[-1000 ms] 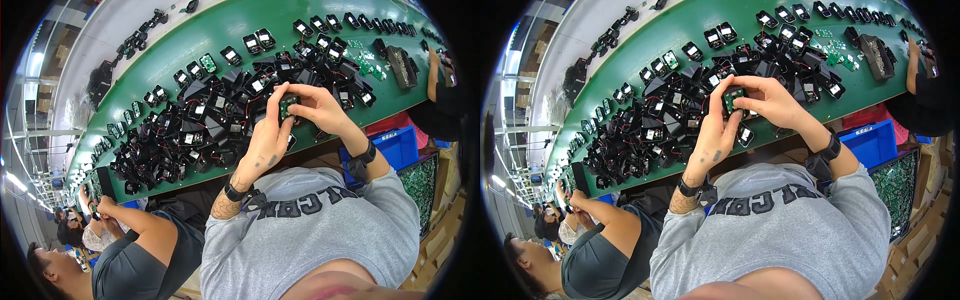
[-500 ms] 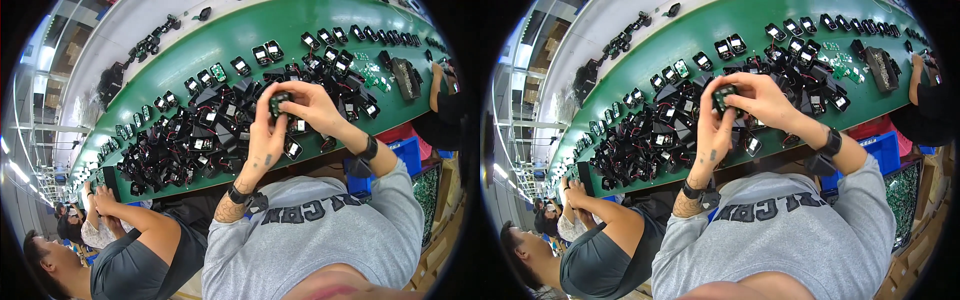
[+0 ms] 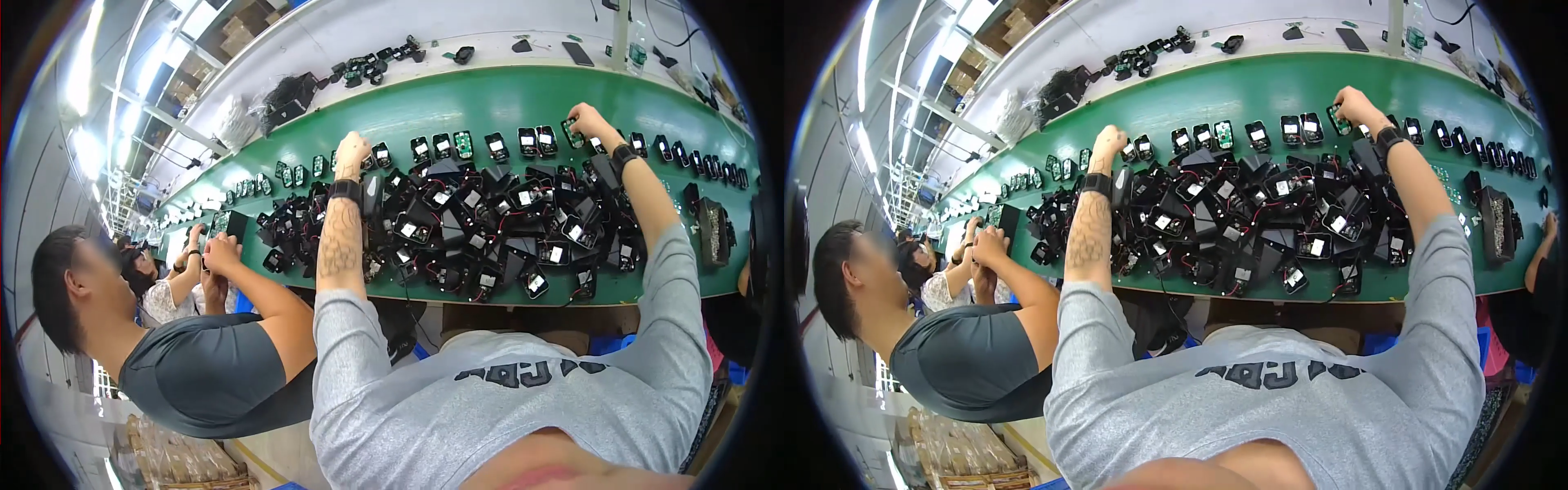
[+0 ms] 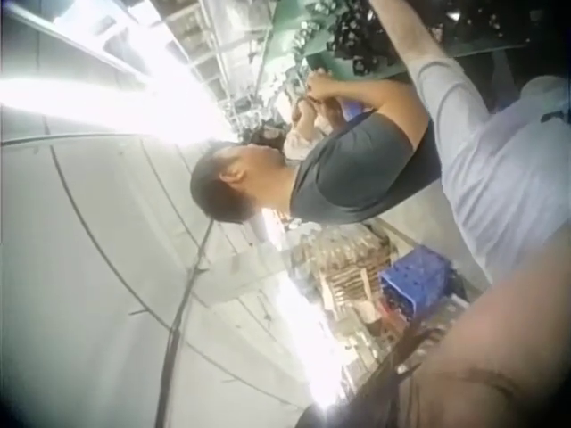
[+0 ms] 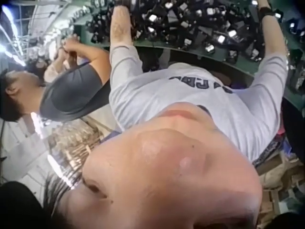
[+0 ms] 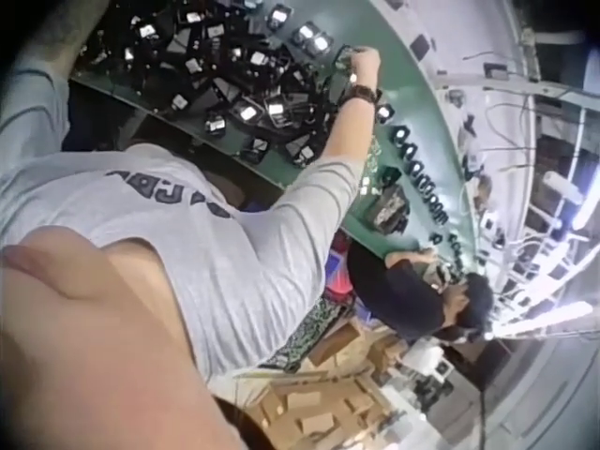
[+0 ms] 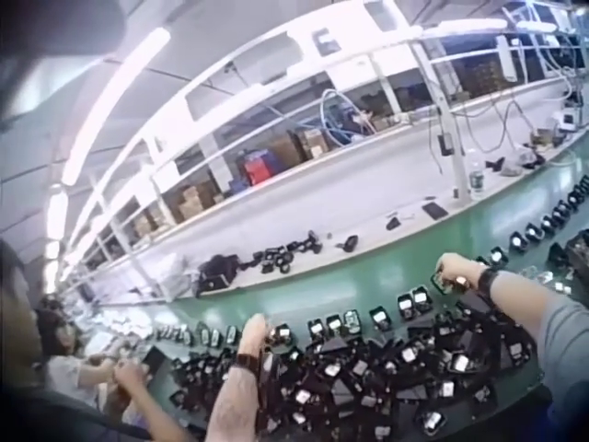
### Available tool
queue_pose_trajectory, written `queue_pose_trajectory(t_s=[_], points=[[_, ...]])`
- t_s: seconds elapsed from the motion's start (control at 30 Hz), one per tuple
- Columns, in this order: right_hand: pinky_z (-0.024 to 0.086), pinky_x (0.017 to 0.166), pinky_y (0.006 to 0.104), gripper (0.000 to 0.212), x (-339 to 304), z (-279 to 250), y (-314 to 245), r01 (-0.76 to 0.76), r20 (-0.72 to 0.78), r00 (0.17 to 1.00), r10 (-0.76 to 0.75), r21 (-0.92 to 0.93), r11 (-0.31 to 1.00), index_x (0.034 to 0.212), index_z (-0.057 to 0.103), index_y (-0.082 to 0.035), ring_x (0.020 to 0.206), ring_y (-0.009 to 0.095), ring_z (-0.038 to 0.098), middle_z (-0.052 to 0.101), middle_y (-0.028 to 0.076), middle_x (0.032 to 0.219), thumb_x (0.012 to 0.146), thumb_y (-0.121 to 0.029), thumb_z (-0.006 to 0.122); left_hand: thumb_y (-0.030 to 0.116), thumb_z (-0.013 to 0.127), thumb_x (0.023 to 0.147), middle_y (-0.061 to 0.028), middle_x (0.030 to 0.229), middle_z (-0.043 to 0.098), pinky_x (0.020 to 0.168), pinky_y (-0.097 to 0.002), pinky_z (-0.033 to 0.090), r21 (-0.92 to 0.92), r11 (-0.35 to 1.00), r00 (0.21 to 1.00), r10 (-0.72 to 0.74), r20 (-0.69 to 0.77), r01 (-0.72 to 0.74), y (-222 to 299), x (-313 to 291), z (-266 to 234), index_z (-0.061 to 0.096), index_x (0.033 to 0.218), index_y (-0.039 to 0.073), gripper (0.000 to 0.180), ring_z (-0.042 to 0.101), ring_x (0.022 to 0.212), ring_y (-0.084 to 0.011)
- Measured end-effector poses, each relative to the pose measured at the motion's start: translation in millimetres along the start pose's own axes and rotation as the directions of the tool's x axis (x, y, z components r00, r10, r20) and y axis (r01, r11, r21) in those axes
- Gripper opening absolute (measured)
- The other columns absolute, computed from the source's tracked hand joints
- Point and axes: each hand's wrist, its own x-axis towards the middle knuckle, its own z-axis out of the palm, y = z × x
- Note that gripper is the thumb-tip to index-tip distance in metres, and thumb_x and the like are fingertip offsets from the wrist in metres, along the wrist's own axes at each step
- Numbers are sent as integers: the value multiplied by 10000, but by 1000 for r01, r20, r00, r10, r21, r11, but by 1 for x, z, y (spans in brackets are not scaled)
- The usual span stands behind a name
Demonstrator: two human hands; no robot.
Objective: The person picks up a black plastic housing and a circuit board from the table, fits the circuit board into the housing, and presses them together. After assembling the components, the person places the unit back onto the green work surface and reaches for another housing.
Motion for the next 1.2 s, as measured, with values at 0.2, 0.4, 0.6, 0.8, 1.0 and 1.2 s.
queue_pose_trajectory(t_s=[0.2, 0.4, 0.6, 0.8, 1.0, 1.2], points=[[480, 893, 367, 432, -9, 8, 27, -3, -16, 1000, 1, -185, 983, 1149, 593, 45, 997, 339, 619, 639, 233, 1061, 734, -63, 643, 136, 694, 744, -209, 1139, 631, 907, -408, 489, 82, 977, 977, -201, 76, 195, -20, 37, 52, 684, 1054, 34, 327, 606, 1087, -345], [478, 892, 346, 404, -114, -74, -70, 329, -161, 938, -306, 144, 933, 1203, 573, 5, 1046, 230, 609, 652, 136, 1095, 839, -156, 641, 217, 646, 760, -247, 973, 645, 793, -467, 513, 214, 973, 996, 90, 15, -91, -92, 64, 72, 688, 889, 13, 244, 632, 943, -387], [462, 755, 236, 366, -265, -168, -27, 147, -522, 852, 24, 285, 947, 1171, 611, -39, 905, 97, 597, 664, 39, 964, 889, -273, 605, 198, 807, 634, -182, 862, 681, 758, -368, 498, -230, 957, 984, 176, -29, -178, -118, 90, 86, 649, 939, -84, 445, 646, 844, -283], [487, 642, 261, 278, -328, -143, 117, -306, -489, 779, 391, 248, 919, 1010, 671, 21, 735, 99, 611, 687, 56, 833, 846, -200, 636, 169, 660, 776, -147, 847, 670, 727, -389, 489, -565, 816, 935, 93, 344, 126, -83, 97, 62, 624, 888, -31, 232, 640, 837, -253], [446, 938, 384, 385, -327, -55, 153, -354, -616, 748, 245, -59, 933, 1069, 649, -20, 1055, 328, 567, 610, 165, 1124, 749, -225, 708, 111, 591, 883, -193, 1053, 614, 704, -274, 565, -558, 729, 900, 427, -82, -397, -58, 55, -69, 538, 1070, 23, 213, 627, 980, -283], [417, 953, 380, 257, -325, -38, 136, -520, -674, 681, 288, -167, 838, 953, 637, -59, 1119, 318, 531, 606, 105, 1150, 730, -156, 722, 81, 551, 901, -161, 1096, 584, 569, -180, 551, -973, -5, 929, 293, -224, -233, 107, -173, -132, 421, 1284, 78, 405, 622, 1000, -250]])
